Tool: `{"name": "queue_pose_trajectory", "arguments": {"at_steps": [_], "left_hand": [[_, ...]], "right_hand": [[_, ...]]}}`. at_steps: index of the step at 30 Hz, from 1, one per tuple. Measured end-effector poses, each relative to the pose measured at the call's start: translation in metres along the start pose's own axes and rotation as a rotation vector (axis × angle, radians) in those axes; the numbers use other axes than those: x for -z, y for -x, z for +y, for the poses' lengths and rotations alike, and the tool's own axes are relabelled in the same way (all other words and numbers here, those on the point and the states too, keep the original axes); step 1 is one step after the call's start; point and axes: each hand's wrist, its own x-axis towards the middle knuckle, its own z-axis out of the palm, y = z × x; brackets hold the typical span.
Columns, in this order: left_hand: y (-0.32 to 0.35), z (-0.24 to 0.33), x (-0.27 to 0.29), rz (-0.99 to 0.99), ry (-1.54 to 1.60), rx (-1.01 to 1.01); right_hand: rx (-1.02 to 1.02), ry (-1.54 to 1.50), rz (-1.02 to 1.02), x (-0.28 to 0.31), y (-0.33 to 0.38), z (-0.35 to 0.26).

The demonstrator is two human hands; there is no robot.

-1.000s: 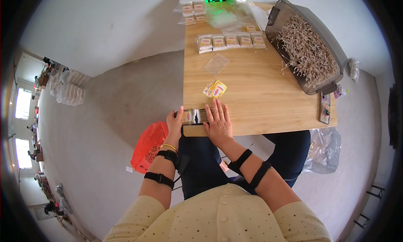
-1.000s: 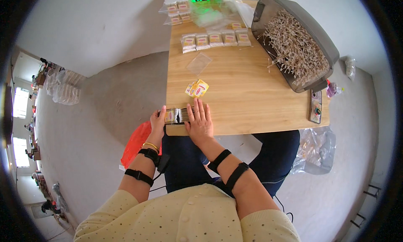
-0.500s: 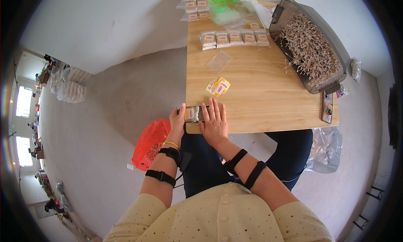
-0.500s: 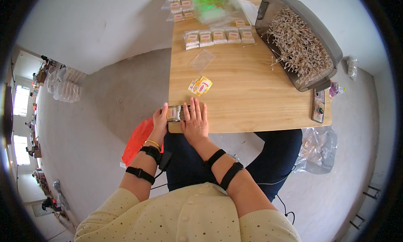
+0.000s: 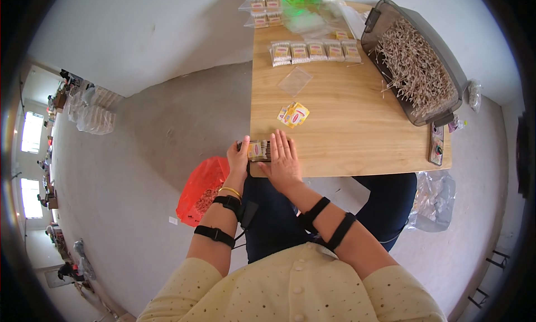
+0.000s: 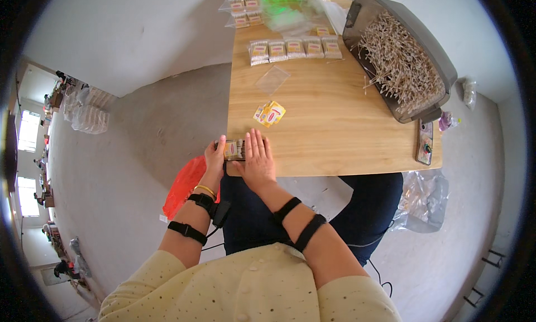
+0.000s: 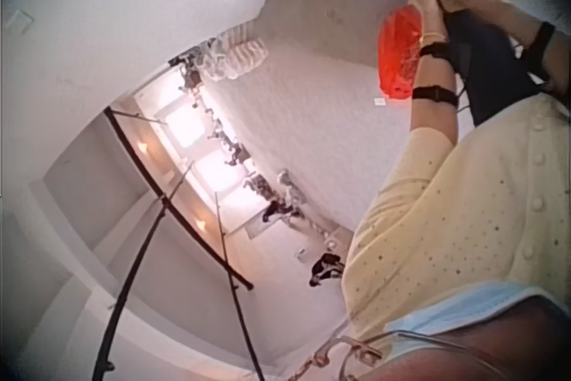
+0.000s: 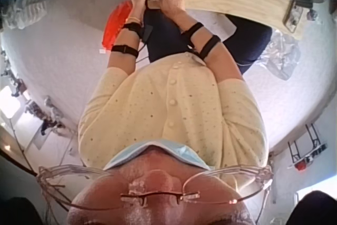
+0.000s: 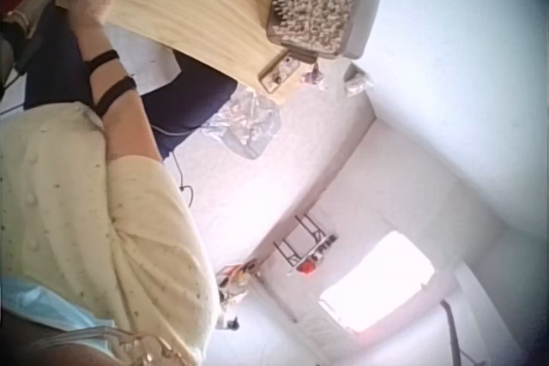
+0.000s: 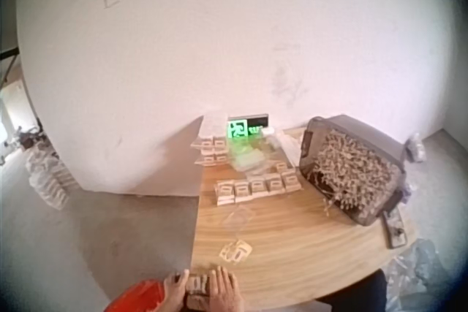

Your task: Sorting cotton swabs and packaging them into small plastic bags, then scanning the finished packets.

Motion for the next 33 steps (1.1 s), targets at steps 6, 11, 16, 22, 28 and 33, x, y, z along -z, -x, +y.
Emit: {"name": "queue_pose_trajectory", "arguments": {"at_steps": [6,11,16,22,28,33], "left_hand": [[-0.006,-0.002,0.015,0.086,0.032,-0.005],[-0.008,0.005,0.016,0.080,-0.284,-0.216],[-0.011,0.001,0.016,0.043,-0.344,-0.279],[-0.017,-0.007,0.014,0.014,-0.278,-0.290],[-0.017,-0.005,0.013,-0.029,-0.232,-0.219],[-0.015,-0.001,0.020,-0.077,-0.008,0.069]], "right_hand": [[0.044,0.141,-0.027,0.013,0.006,0.016],[0.025,0.192,-0.075,0.014,0.003,0.014],[0.013,0.209,-0.125,0.010,-0.001,-0.002],[-0.006,0.215,-0.139,0.005,-0.007,-0.019],[0.002,0.220,-0.125,0.002,-0.007,-0.016],[0.081,0.140,-0.067,-0.002,-0.007,0.000]]}}
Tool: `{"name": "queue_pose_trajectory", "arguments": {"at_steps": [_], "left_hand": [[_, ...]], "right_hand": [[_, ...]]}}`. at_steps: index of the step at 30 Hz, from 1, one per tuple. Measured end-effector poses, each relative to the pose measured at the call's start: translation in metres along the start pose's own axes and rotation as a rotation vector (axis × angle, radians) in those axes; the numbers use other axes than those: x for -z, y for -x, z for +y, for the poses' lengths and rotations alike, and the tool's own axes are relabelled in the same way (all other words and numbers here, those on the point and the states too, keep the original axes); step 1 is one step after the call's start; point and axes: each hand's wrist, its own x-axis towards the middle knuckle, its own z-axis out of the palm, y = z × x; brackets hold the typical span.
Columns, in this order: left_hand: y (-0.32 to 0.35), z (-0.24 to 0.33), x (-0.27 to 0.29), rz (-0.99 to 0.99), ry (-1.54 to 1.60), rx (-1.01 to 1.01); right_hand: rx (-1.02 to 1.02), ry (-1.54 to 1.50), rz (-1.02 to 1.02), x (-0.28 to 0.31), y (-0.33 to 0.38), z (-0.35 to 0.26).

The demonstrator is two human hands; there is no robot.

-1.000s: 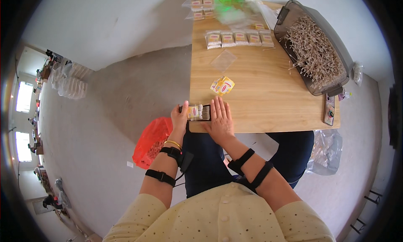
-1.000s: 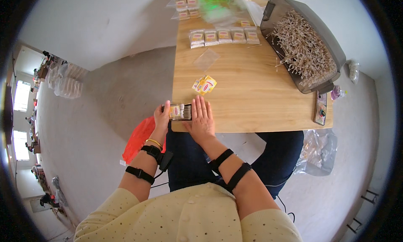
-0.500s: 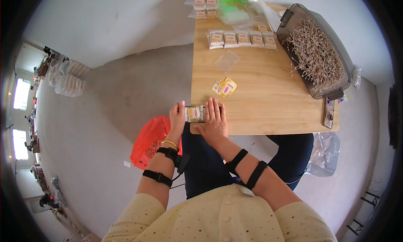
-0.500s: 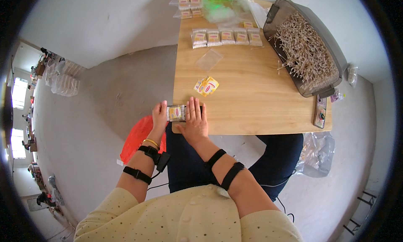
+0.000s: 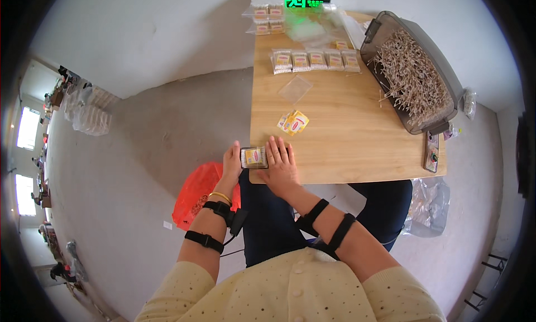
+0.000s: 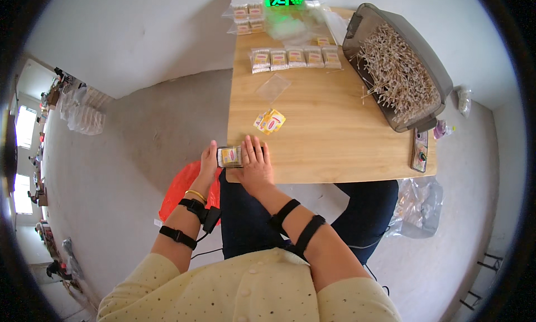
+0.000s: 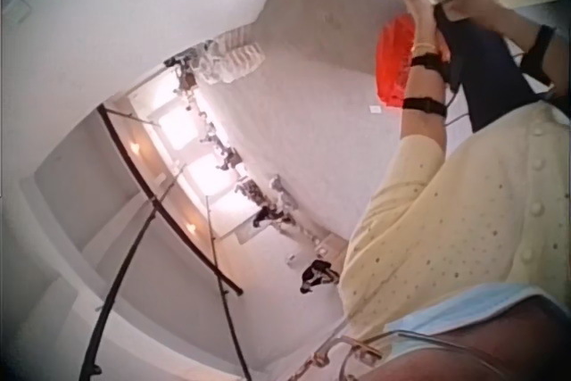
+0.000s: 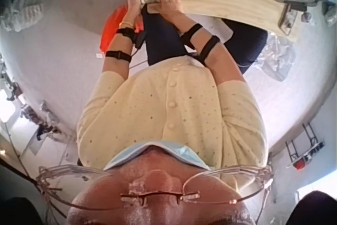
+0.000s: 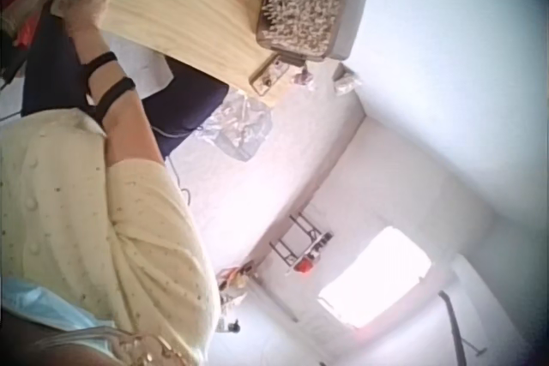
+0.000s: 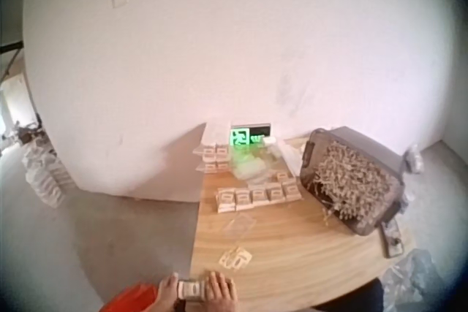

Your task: Sorting cotton swabs and packaging them into small plastic bags, then scanning the finished packets.

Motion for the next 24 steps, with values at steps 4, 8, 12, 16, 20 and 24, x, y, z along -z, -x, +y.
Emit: {"name": "queue_pose_trajectory", "arguments": {"at_steps": [4,8,12,16,20,24], "left_hand": [[0.022,0.010,0.007,-0.010,0.228,0.174],[0.041,0.017,-0.010,-0.015,0.367,0.142],[0.038,0.012,-0.012,-0.012,0.375,0.131],[0.034,0.007,-0.012,-0.005,0.351,0.128],[0.035,0.007,-0.015,0.000,0.325,0.096],[0.035,0.005,-0.012,0.002,0.292,0.028]], "right_hand": [[0.076,-0.023,0.043,0.000,0.002,0.017],[0.024,0.028,0.025,-0.002,0.002,0.003],[-0.038,0.077,-0.065,0.009,0.000,-0.019],[-0.067,0.069,-0.062,0.005,-0.002,-0.028],[-0.093,0.083,-0.090,0.006,-0.003,-0.033],[-0.053,0.025,-0.047,0.006,-0.002,-0.029]]}}
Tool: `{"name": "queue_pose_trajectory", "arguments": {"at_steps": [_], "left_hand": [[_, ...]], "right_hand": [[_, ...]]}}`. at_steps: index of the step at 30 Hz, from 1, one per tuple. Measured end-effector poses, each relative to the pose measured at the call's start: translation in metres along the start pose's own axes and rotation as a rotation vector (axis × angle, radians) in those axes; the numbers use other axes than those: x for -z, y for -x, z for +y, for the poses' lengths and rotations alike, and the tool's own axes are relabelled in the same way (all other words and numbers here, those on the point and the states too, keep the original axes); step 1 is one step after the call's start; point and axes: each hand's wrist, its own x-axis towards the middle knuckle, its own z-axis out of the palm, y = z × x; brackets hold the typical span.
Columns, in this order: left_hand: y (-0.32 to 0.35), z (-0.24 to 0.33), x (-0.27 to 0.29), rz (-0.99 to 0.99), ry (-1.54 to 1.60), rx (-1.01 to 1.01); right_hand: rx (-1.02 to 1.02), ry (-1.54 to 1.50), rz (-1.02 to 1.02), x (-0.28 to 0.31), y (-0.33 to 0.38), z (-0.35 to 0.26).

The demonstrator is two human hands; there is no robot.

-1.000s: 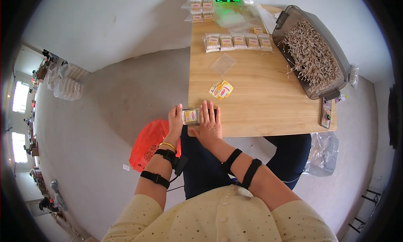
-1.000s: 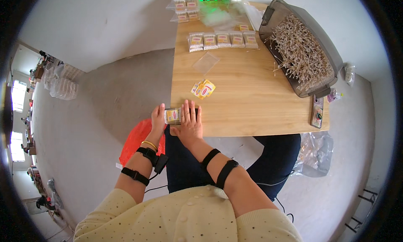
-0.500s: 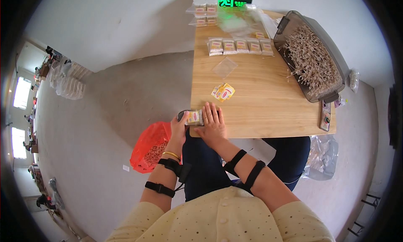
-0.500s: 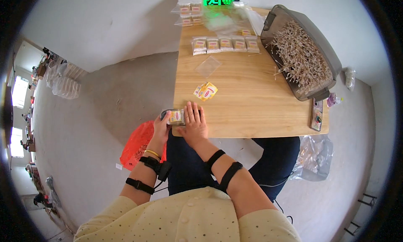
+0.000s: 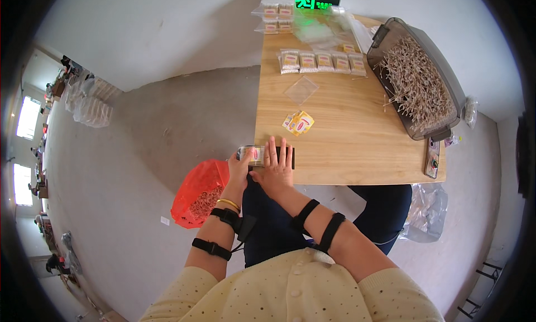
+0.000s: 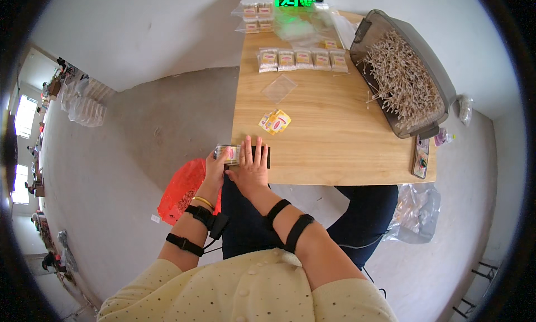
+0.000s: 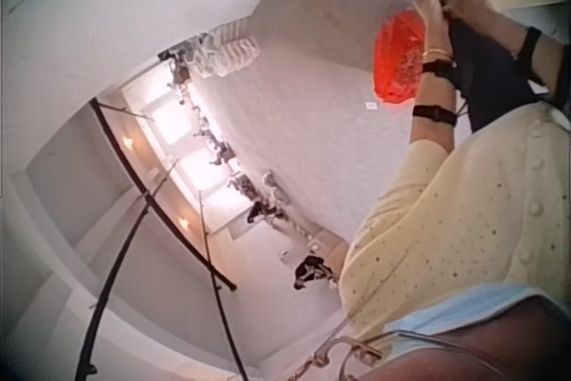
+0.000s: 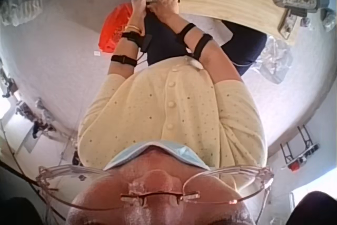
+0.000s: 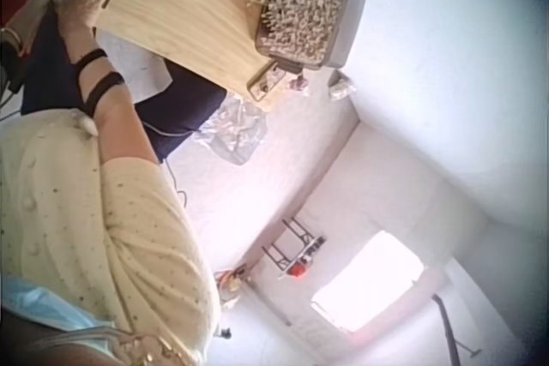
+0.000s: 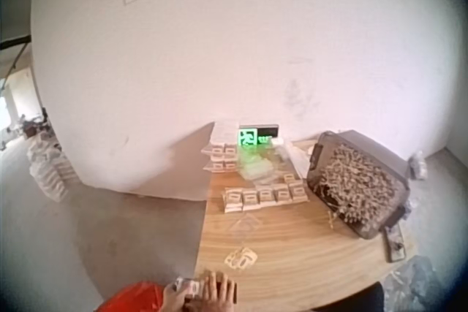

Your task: Sorting cotton swabs and packaging them into small plastic bags, then scanning the finished packets.

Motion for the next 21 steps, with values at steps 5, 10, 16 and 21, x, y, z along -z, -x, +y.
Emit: {"name": "queue_pose_trajectory", "arguments": {"at_steps": [5,10,16,21], "left_hand": [[-0.008,0.013,0.004,0.047,0.114,0.122],[-0.030,0.009,0.030,0.029,-0.313,-0.071],[-0.041,-0.007,0.021,0.107,-0.591,-0.356],[-0.061,-0.024,0.052,0.094,-0.625,-0.330]], "right_hand": [[0.067,-0.052,0.080,-0.010,0.003,0.019],[0.078,-0.005,0.018,0.000,0.006,0.011],[0.002,0.044,-0.014,-0.005,0.004,0.005],[0.019,-0.019,-0.032,0.002,0.003,-0.002]]}}
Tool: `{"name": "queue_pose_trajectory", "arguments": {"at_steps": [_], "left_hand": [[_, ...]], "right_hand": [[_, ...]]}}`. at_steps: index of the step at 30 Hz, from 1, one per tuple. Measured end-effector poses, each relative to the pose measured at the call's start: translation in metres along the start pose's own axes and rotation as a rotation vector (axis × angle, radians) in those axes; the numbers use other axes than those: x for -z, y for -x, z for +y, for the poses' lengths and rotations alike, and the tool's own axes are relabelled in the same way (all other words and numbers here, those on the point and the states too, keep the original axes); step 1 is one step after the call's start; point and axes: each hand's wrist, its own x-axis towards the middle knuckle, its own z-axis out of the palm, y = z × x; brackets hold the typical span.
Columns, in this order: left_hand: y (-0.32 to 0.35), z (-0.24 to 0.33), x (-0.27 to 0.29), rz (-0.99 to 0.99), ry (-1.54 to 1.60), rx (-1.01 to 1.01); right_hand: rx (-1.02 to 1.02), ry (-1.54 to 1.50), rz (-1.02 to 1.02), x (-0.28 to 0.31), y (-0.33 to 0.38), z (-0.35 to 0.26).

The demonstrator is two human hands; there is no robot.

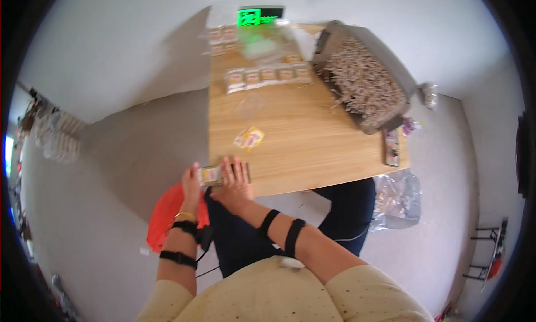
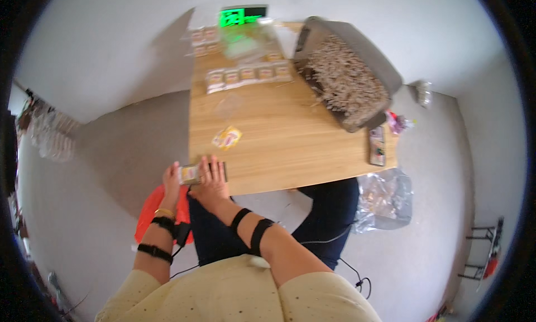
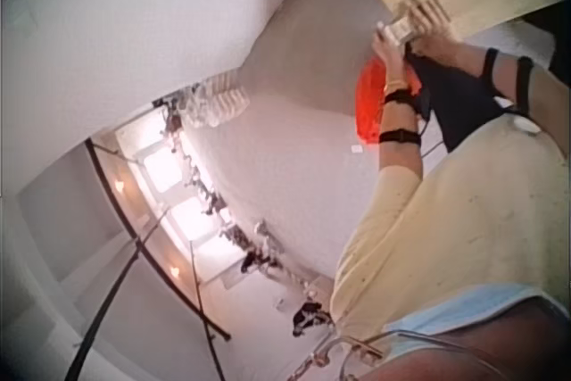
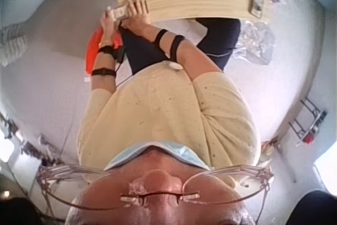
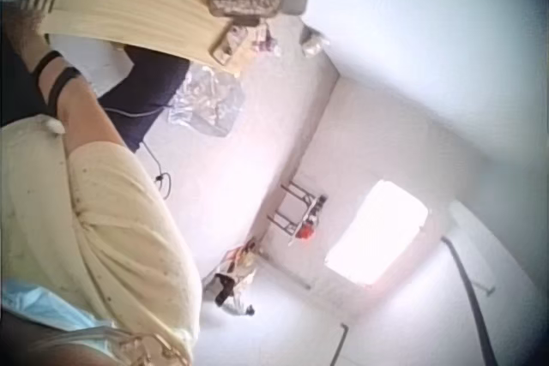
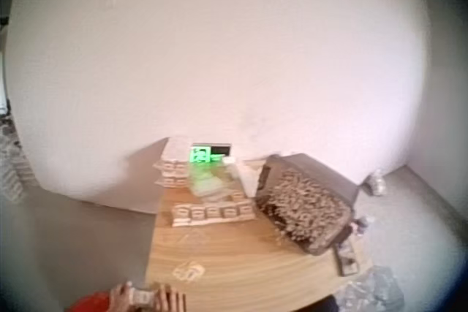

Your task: Sorting cotton swabs and packaging them into small plastic bags, then scanning the finished packets.

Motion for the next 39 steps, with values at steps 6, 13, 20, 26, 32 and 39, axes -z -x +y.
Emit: {"name": "queue_pose_trajectory", "arguments": {"at_steps": [6,13,20,26,32,39], "left_hand": [[0.000,0.051,0.006,0.286,-0.139,-0.227],[0.085,0.202,-0.102,-0.311,-0.109,-0.737],[0.107,0.184,-0.169,-0.597,-0.605,-0.971],[0.104,0.187,-0.164,-0.618,-0.570,-0.940],[0.107,0.192,-0.169,-0.622,-0.551,-0.925],[0.106,0.186,-0.167,-0.605,-0.600,-0.934]], "right_hand": [[0.207,-0.528,0.148,0.002,0.003,0.074],[-0.213,-0.109,0.600,0.040,0.011,0.249],[-0.520,0.256,0.560,0.121,0.010,0.369],[-0.738,0.239,0.260,0.135,-0.021,0.398],[-0.678,0.057,0.341,0.133,-0.037,0.399],[-0.562,-0.300,0.487,0.104,-0.026,0.368]]}}
